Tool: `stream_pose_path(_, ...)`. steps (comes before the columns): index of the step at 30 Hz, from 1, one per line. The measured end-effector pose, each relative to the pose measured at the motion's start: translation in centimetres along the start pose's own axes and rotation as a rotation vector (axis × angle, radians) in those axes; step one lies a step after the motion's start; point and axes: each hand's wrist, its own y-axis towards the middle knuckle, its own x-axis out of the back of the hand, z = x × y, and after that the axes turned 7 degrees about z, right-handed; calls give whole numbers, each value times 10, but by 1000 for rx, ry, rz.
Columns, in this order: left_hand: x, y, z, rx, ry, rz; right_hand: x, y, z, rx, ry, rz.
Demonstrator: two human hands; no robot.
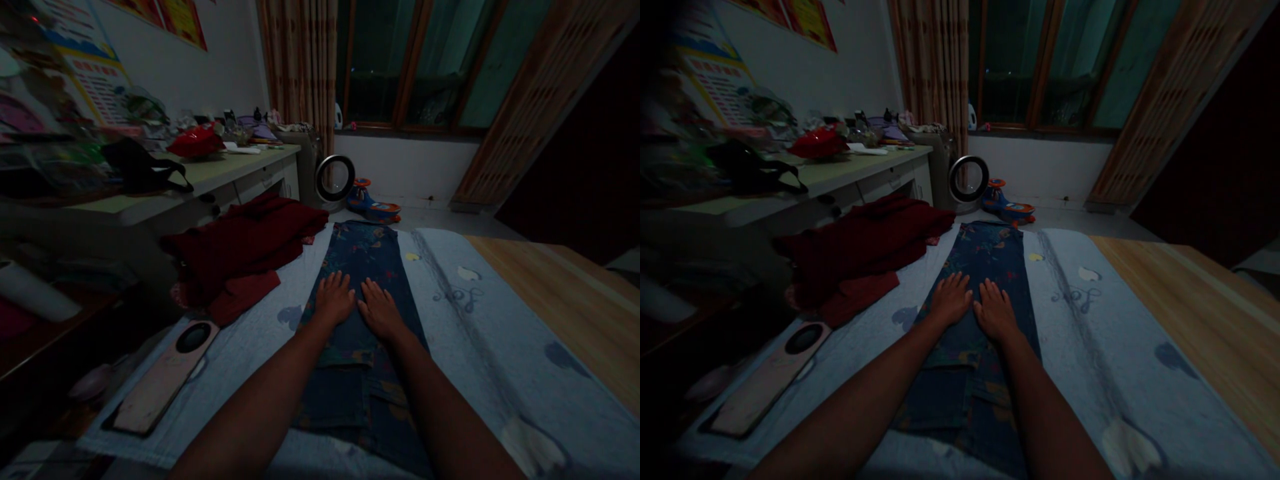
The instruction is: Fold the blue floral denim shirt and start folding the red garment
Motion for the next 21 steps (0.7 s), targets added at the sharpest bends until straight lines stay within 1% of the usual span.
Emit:
stream_pose_path(5,4,4,3,65,-5,88,0,1,0,-8,8,19)
stream_pose_path(8,6,5,10,115,-2,95,0,0,1,-10,19,21)
stream_pose_path(13,6,7,26,254,7,38,1,-1,1,-5,36,19)
stream_pose_path(14,7,6,28,280,10,6,1,-1,1,-10,38,18)
stream_pose_path(16,11,5,29,287,31,-110,2,-1,2,-16,39,18)
stream_pose_path(17,13,5,29,249,42,-180,2,-2,2,-18,38,18)
stream_pose_path(19,17,4,26,82,43,-277,2,-2,3,-19,33,19)
stream_pose_path(20,17,3,24,-33,24,-282,3,-2,3,-18,32,18)
stream_pose_path(21,16,4,21,-148,-6,-258,3,-2,4,-16,32,17)
